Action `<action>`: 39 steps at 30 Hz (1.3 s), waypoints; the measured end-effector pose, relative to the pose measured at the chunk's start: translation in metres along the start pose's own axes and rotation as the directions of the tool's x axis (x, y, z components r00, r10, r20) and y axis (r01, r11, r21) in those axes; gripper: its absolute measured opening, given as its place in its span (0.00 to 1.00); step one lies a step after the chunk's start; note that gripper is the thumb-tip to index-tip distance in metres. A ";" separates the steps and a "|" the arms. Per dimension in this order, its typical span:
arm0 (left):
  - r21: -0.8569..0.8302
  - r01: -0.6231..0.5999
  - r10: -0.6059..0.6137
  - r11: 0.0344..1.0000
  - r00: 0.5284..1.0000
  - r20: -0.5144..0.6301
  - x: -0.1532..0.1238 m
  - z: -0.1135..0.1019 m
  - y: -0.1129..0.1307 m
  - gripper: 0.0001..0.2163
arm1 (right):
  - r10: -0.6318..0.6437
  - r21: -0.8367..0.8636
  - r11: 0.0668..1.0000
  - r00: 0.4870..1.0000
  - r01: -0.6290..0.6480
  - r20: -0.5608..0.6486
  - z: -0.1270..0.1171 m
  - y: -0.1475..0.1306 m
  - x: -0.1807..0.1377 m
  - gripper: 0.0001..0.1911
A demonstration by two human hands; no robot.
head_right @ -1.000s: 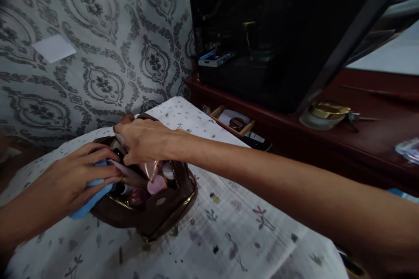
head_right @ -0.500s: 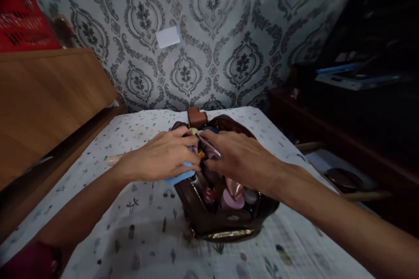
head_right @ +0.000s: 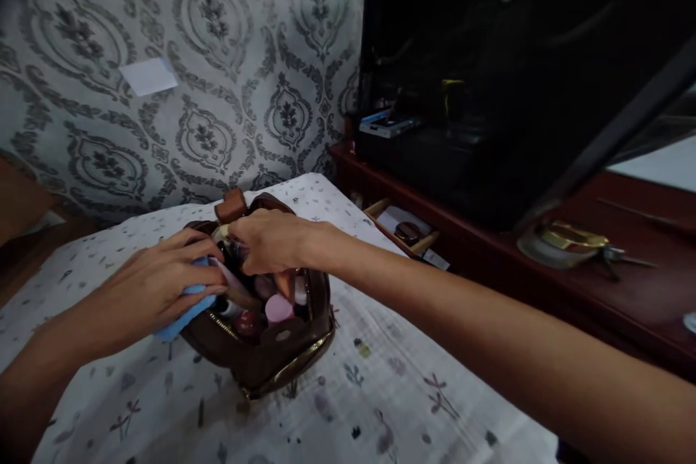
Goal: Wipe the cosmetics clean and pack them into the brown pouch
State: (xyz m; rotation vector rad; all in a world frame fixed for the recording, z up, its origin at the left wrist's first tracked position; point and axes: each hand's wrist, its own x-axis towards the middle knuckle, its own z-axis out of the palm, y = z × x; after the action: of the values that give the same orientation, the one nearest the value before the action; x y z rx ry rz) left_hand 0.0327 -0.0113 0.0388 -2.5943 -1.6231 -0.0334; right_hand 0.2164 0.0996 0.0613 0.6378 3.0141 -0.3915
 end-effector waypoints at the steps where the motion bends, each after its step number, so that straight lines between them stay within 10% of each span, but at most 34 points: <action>1: 0.003 -0.003 0.003 1.000 1.000 -0.002 0.000 0.001 -0.001 0.13 | -0.010 -0.014 1.000 1.000 0.010 0.007 -0.003 -0.002 -0.001 0.14; 6: 0.003 -0.031 0.031 1.000 1.000 -0.002 -0.001 0.001 -0.004 0.14 | -0.001 0.006 1.000 1.000 0.001 0.024 -0.011 -0.001 0.000 0.12; 13: -0.020 -0.006 0.006 1.000 1.000 0.021 0.001 0.000 -0.003 0.12 | 0.089 0.212 0.977 0.916 -0.004 -0.391 0.027 0.005 0.009 0.24; 19: -0.017 0.009 -0.009 1.000 1.000 -0.011 0.000 0.004 -0.004 0.12 | 0.220 0.345 0.937 0.849 -0.048 -0.480 0.047 -0.001 0.004 0.22; 29: -0.056 0.010 -0.014 0.998 0.998 -0.064 -0.002 0.008 -0.004 0.09 | 0.311 0.633 0.761 0.778 0.140 -0.546 0.062 -0.008 0.001 0.20; 35: -0.066 -0.018 0.012 0.998 0.996 -0.091 -0.007 0.010 -0.003 0.11 | 0.434 0.839 0.439 0.742 0.322 -0.511 0.045 -0.011 0.004 0.17; 39: -0.068 -0.039 0.034 0.997 0.997 -0.076 -0.006 0.008 -0.007 0.13 | 0.465 0.828 0.436 0.700 0.353 -0.543 0.038 -0.010 0.008 0.14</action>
State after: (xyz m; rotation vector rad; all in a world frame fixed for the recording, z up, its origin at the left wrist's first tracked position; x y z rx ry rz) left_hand 0.0235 -0.0128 0.0306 -2.6387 -1.5768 -0.1858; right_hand 0.2044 0.0841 0.0258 1.1555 3.0837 -2.4571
